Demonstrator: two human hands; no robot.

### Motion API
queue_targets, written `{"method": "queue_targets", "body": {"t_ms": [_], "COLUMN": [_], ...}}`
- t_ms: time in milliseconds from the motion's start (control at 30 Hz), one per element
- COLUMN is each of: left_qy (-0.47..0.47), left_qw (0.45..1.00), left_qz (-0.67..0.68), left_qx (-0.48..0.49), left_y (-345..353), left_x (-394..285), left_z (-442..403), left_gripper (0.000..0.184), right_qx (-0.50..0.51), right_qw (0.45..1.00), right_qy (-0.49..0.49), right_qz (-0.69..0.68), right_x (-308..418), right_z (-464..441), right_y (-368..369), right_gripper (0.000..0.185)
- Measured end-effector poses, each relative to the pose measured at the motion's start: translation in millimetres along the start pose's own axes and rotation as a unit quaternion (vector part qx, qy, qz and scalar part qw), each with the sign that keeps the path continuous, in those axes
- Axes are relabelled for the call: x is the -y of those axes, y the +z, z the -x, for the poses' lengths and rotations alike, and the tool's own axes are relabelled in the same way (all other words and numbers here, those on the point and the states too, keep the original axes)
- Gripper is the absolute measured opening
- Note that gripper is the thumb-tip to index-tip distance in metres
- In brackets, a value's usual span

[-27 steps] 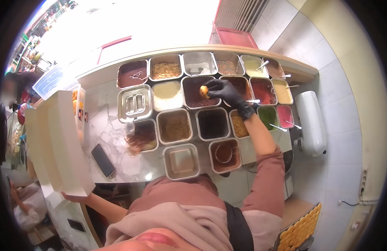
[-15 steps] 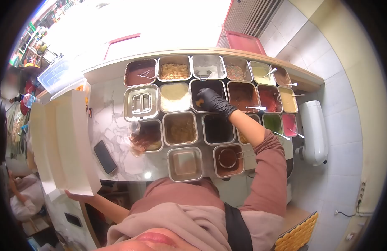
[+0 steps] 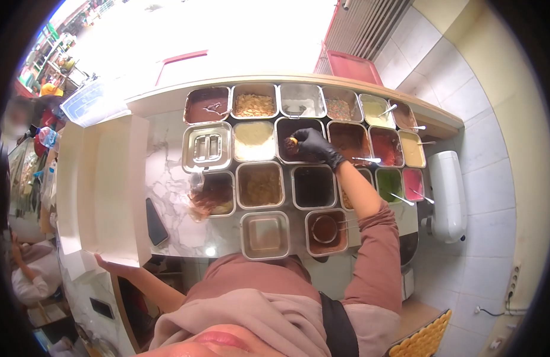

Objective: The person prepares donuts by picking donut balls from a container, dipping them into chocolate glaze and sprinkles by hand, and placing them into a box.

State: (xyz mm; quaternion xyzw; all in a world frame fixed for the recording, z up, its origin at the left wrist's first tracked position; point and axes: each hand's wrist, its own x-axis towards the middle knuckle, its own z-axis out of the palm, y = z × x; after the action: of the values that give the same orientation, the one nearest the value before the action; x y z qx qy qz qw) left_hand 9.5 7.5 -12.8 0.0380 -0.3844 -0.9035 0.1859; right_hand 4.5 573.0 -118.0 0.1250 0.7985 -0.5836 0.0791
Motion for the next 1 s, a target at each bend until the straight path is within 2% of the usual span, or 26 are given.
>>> {"method": "queue_targets", "body": {"t_ms": [33,100,133,200,267,333,400,500,567,600,633,667,700,733,767,800,833,867,933,1000], "left_qy": [-0.007,-0.052,-0.082,-0.143,-0.055,-0.055,-0.14,-0.157,-0.183,-0.198,-0.192,-0.153,-0.123,-0.102,-0.113,-0.076,-0.09,-0.088,-0.065,-0.05], "left_qw": [1.0,0.998,0.991,0.955,0.997,0.997,0.965,0.957,0.939,0.923,0.944,0.98,0.991,0.992,0.991,0.992,0.989,0.989,0.989,0.99], "left_qz": [0.001,0.038,0.084,0.175,0.026,0.022,0.164,0.178,0.215,0.246,0.22,0.12,0.056,0.033,0.031,0.02,0.037,0.048,0.061,0.059], "left_qx": [-0.003,0.004,0.066,0.19,0.057,0.043,0.151,0.167,0.197,0.219,0.156,0.037,0.021,0.061,0.066,0.103,0.107,0.109,0.116,0.122], "left_y": [4.8,6.6,3.6,-2.3,-0.5,3.8,3.7,1.6,7.6,10.4,4.3,20.0,23.2,39.3,51.0,49.0,48.8,54.1,72.8,75.3], "left_x": [0.1,-1.0,-0.8,3.5,15.4,22.1,24.2,38.5,51.3,61.3,73.8,78.7,84.2,85.2,82.8,90.5,97.3,98.1,94.0,89.5], "left_z": [2.7,4.2,3.4,3.0,6.6,5.8,3.6,8.2,17.2,20.5,24.2,33.5,38.0,41.5,52.2,54.2,60.1,68.8,85.8,97.1], "left_gripper": [0.052,0.052,0.053,0.053,0.053,0.052,0.052,0.052,0.051,0.051,0.051,0.05,0.05,0.053,0.061,0.068,0.073,0.074,0.076,0.077], "right_qx": [0.047,0.103,0.129,0.146,0.14,0.138,0.132,0.121,0.153,0.171,0.177,0.195,0.233,0.265,0.277,0.282,0.315,0.376,0.423,0.448], "right_qw": [0.995,0.97,0.95,0.95,0.945,0.938,0.934,0.945,0.952,0.931,0.933,0.933,0.924,0.915,0.923,0.932,0.926,0.9,0.885,0.88], "right_qy": [0.034,0.04,0.042,0.034,0.052,0.06,0.053,0.02,-0.015,-0.012,-0.016,-0.026,-0.048,-0.072,-0.059,-0.049,-0.06,-0.062,-0.071,-0.06], "right_qz": [-0.082,-0.215,-0.28,-0.275,-0.293,-0.311,-0.327,-0.302,-0.264,-0.321,-0.314,-0.301,-0.298,-0.296,-0.261,-0.224,-0.201,-0.214,-0.18,-0.147], "right_x": [25.8,34.2,34.7,29.8,31.0,21.3,27.4,76.7,82.5,113.9,144.6,165.9,185.3,205.7,228.9,248.8,259.4,255.8,262.8,262.7], "right_z": [13.0,17.2,18.7,19.4,25.9,25.2,31.0,55.2,40.2,46.0,52.8,54.4,54.5,54.5,60.6,65.2,65.1,53.1,50.1,50.3], "right_y": [-6.6,-15.1,-20.0,-24.9,-24.5,-26.1,-27.9,-30.8,-34.2,-22.5,-13.0,1.4,18.5,37.4,59.9,83.7,103.7,125.6,171.7,215.4], "right_gripper": [0.026,0.026,0.026,0.027,0.028,0.03,0.031,0.033,0.033,0.032,0.032,0.033,0.035,0.036,0.037,0.039,0.039,0.039,0.043,0.038]}}
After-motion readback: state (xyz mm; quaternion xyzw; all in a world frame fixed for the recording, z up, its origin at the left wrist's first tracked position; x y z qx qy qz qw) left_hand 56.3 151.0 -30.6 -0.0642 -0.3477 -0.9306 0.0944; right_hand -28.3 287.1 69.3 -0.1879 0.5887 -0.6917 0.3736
